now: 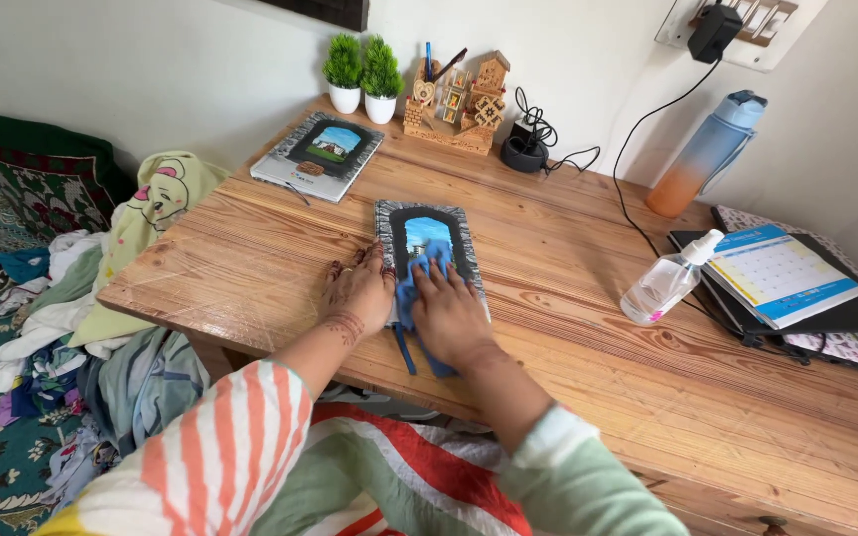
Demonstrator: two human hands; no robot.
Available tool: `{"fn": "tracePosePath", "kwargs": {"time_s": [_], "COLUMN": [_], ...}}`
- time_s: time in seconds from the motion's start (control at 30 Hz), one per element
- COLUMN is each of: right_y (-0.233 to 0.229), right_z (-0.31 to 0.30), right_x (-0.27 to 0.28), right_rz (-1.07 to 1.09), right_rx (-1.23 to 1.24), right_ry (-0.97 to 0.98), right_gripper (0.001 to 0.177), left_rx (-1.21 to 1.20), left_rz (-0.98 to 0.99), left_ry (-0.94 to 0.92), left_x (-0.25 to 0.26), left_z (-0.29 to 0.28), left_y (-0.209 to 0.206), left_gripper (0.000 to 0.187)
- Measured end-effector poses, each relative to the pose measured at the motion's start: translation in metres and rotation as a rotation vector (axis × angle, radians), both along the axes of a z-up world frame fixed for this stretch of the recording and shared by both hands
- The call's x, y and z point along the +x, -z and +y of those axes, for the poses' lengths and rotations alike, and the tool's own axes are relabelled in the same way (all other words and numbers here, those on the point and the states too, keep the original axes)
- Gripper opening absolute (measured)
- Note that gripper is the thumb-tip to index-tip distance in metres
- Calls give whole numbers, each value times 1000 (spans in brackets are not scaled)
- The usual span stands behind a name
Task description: The person wipes a wooden desk surface with a blue cloth, moves a small wooden house-shaped organizer and pens, then wipes two books on the desk. The person uses a spray bottle to apply liquid to the cloth before wiping.
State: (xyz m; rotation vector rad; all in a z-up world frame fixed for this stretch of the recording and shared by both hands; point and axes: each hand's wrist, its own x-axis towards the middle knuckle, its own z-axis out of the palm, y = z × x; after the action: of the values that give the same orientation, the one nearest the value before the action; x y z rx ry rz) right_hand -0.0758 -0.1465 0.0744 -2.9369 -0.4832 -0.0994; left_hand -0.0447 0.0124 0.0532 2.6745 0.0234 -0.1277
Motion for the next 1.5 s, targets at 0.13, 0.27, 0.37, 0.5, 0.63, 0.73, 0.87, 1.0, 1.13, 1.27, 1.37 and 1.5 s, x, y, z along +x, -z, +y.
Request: {"fn": "tracePosePath", "kwargs": {"time_s": [0.13, 0.27, 0.37, 0.5, 0.63, 0.73, 0.87, 1.0, 1.13, 1.27, 1.37, 1.5], "right_y": [3, 2, 3, 9, -8, -10, 6, 5, 10, 10, 10, 21], "right_z": [16, 31, 38, 42, 47, 45, 36, 26, 15, 11, 12, 16], "right_x": [50, 113, 158, 201, 168, 147, 130, 92, 61, 30, 25, 50], "right_rz": [-5, 53, 79, 96, 43, -20, -26, -4, 6, 26, 43, 41], "right_rx": [21, -36, -46, -67, -53, -34, -65, -88, -100, -126, -99, -88], "right_ry": [10, 91, 145, 195, 193, 151, 113, 75, 70, 74, 95, 128], "right_gripper": [62, 62, 64, 67, 65, 61, 61, 65, 66, 67, 67, 69], "left_rx": [14, 40, 42, 55, 20, -28, -27, -13, -11, 11, 25, 28], "left_rz": [-16, -42, -67, -108, -86, -64, -50, -39, -41, -54, -56, -74], "left_ry": [-18, 4, 9, 3, -19, -61, -68, -67, -71, -43, -18, -12], "left_x": [4, -1, -4, -3, -4, -4, 2, 13, 20, 19, 16, 18], "left_z": [-1, -2, -2, -2, -5, -7, -7, -3, -3, -2, -2, -1], "left_y": [2, -7, -9, -3, -3, -3, 5, 19, 24, 20, 14, 16], "left_gripper": [67, 67, 65, 65, 65, 65, 65, 64, 65, 64, 63, 65]}}
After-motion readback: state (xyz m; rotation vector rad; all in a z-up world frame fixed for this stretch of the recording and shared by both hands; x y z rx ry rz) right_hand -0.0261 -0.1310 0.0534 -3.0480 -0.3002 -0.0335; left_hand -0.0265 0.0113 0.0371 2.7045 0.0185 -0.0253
